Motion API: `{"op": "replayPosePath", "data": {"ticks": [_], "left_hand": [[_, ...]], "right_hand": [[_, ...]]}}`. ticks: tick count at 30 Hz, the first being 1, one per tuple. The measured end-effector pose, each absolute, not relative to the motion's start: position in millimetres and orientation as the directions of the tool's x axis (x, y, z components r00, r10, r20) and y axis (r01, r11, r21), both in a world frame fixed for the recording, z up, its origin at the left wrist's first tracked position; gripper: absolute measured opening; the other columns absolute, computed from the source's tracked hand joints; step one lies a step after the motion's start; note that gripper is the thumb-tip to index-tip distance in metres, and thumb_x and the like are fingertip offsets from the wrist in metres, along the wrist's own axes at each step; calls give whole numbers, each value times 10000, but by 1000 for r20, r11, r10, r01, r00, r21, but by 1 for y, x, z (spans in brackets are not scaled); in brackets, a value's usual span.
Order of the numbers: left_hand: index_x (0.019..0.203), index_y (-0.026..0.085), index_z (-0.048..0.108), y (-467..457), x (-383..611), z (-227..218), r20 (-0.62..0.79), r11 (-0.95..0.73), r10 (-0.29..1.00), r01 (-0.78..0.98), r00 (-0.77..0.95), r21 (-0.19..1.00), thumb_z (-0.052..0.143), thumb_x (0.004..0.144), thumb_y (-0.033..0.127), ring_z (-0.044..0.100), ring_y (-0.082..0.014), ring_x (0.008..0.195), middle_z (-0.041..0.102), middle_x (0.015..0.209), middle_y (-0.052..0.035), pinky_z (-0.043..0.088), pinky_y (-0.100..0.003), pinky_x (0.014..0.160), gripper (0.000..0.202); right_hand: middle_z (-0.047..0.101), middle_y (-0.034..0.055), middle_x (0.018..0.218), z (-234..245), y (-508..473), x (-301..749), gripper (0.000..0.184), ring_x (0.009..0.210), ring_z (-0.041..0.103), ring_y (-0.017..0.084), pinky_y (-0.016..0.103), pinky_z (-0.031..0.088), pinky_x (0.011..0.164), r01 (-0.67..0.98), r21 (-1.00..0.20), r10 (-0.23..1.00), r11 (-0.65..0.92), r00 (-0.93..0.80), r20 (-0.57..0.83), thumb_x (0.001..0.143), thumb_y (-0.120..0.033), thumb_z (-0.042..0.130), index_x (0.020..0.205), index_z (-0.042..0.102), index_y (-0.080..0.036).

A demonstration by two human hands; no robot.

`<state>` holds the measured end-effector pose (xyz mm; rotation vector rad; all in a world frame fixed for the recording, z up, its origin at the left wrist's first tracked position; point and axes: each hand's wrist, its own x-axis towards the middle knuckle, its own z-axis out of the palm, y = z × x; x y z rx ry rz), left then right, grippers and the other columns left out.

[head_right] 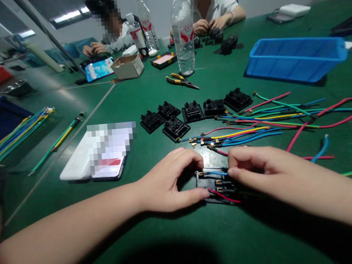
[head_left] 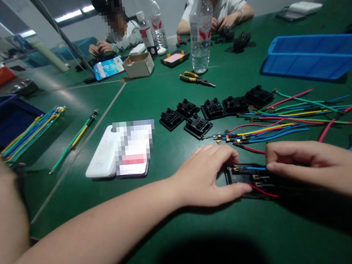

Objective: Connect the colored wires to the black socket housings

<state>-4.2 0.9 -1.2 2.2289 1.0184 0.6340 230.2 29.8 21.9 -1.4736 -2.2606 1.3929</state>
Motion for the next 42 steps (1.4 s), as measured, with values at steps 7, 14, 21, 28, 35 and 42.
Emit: {"op": "replayPosePath", "data": {"ticks": [7, 14, 21, 28, 35, 42], "left_hand": [[902, 157, 612, 2, -5, -4, 278, -584, 779, 487, 563, 649, 565, 889, 223, 587, -142, 829, 686, 866, -18, 466, -276, 810, 82], [874, 167, 645, 2, -7, -5, 305, -642, 752, 545, 585, 539, 566, 900, 253, 601, -141, 777, 703, 833, -10, 453, -271, 732, 119], [876, 189, 642, -1, -4, -5, 269, -605, 786, 605, 556, 518, 562, 905, 277, 616, -145, 789, 709, 840, -4, 454, -266, 718, 122], [898, 190, 647, -1, -4, -7, 275, -591, 796, 592, 540, 548, 576, 895, 270, 610, -120, 739, 704, 826, 11, 430, -237, 647, 108], [922, 191, 653, -1, -6, -6, 293, -620, 774, 575, 561, 534, 543, 913, 286, 624, -131, 770, 720, 862, -4, 454, -245, 684, 146], [925, 180, 666, -1, -6, -7, 323, -649, 752, 560, 574, 515, 555, 901, 258, 627, -144, 798, 727, 865, -10, 465, -260, 735, 137]], "right_hand": [[488, -6, 606, 19, 33, 232, 496, 552, 457, 164, 269, 381, 463, 647, -761, 714, 48, -555, -426, 770, -708, 538, 622, 483, -238], [711, 35, 952, 16, 27, 240, 252, 807, 684, 236, 328, 568, 662, 611, -561, 730, 558, -683, -18, 903, -496, 500, 1035, 627, -323], [696, 37, 1044, 15, 21, 237, 398, 799, 702, 205, 303, 585, 581, 404, -276, 463, 872, -864, 197, 931, -237, 417, 1287, 503, -392], [666, 29, 1057, 13, 19, 235, 356, 888, 677, 177, 267, 590, 672, 439, -406, 545, 802, -816, 195, 944, -279, 468, 1267, 550, -407], [700, 42, 912, 14, 21, 231, 250, 819, 661, 206, 299, 585, 616, 404, -412, 538, 817, -791, 292, 911, -243, 499, 1088, 640, -350], [681, 43, 890, 14, 23, 231, 223, 816, 618, 187, 280, 549, 617, 388, -377, 509, 841, -803, 310, 940, -271, 484, 1095, 632, -331]]}}
